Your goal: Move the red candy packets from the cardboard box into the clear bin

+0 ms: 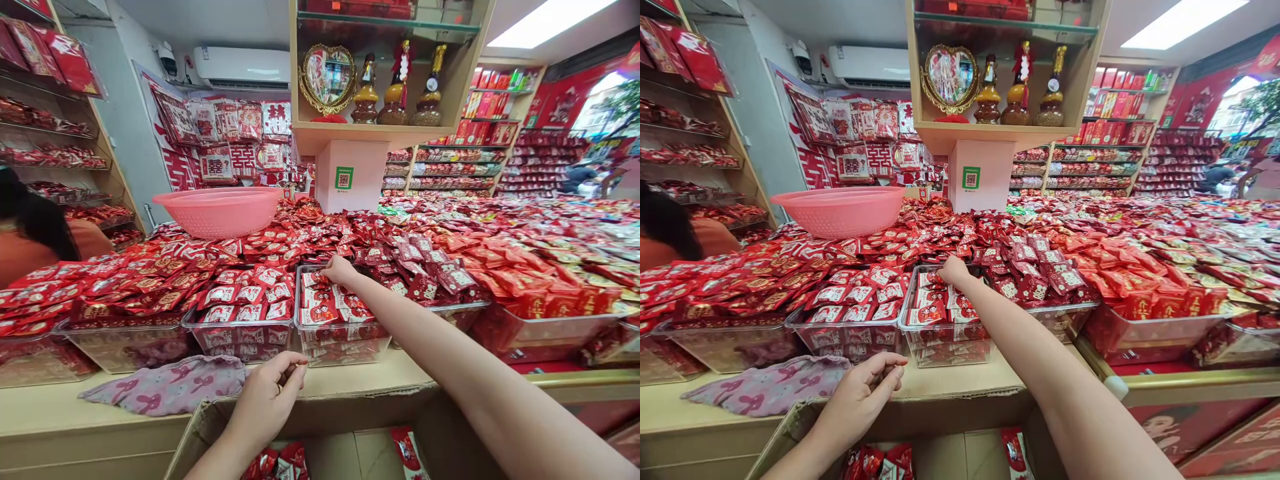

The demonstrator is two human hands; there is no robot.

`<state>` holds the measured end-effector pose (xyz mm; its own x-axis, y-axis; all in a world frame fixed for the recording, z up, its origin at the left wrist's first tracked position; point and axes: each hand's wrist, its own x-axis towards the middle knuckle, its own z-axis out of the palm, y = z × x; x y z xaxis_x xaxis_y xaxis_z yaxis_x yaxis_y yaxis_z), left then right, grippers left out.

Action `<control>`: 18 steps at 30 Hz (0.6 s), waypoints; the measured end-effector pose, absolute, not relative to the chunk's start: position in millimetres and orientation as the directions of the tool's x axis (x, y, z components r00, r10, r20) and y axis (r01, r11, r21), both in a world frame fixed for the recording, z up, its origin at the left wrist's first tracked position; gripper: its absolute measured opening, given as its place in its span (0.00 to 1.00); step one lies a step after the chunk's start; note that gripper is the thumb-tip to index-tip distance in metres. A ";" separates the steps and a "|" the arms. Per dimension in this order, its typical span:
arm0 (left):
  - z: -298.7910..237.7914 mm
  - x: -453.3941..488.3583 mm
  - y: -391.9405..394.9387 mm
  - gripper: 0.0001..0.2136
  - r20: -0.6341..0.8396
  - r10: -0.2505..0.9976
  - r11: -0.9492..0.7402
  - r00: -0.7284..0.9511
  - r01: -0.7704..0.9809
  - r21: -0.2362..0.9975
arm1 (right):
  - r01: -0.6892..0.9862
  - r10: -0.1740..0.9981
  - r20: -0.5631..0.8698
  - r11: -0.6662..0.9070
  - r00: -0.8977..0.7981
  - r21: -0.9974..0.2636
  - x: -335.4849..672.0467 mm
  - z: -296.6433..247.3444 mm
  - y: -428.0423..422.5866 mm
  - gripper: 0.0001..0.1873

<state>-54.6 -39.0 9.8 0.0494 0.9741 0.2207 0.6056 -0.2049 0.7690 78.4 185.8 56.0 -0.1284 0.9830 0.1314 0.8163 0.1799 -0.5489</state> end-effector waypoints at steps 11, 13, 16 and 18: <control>11.9 -52.9 -40.0 0.10 0.257 0.965 -0.221 0.051 0.683 0.696 | 0.857 0.962 0.159 0.270 -0.222 -0.439 73.7 58.1 187.6 0.13; 11.6 -53.4 -40.7 0.10 0.248 0.967 -0.220 0.056 0.676 0.704 | 0.847 0.960 0.174 0.275 -0.218 -0.454 75.5 63.6 186.8 0.12; 10.3 -54.0 -41.1 0.10 0.255 0.965 -0.227 0.055 0.662 0.714 | 0.840 0.956 0.218 0.280 -0.198 -0.464 85.5 74.8 186.9 0.15; 9.0 -53.9 -40.6 0.10 0.271 0.961 -0.237 0.054 0.663 0.710 | 0.853 0.953 0.237 0.280 -0.190 -0.441 96.8 83.1 187.5 0.14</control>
<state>-53.9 -40.6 9.0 0.0536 0.9612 0.2705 0.6635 -0.2368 0.7097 96.8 187.5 83.1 -0.1898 0.9527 0.2375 0.8529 0.2798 -0.4408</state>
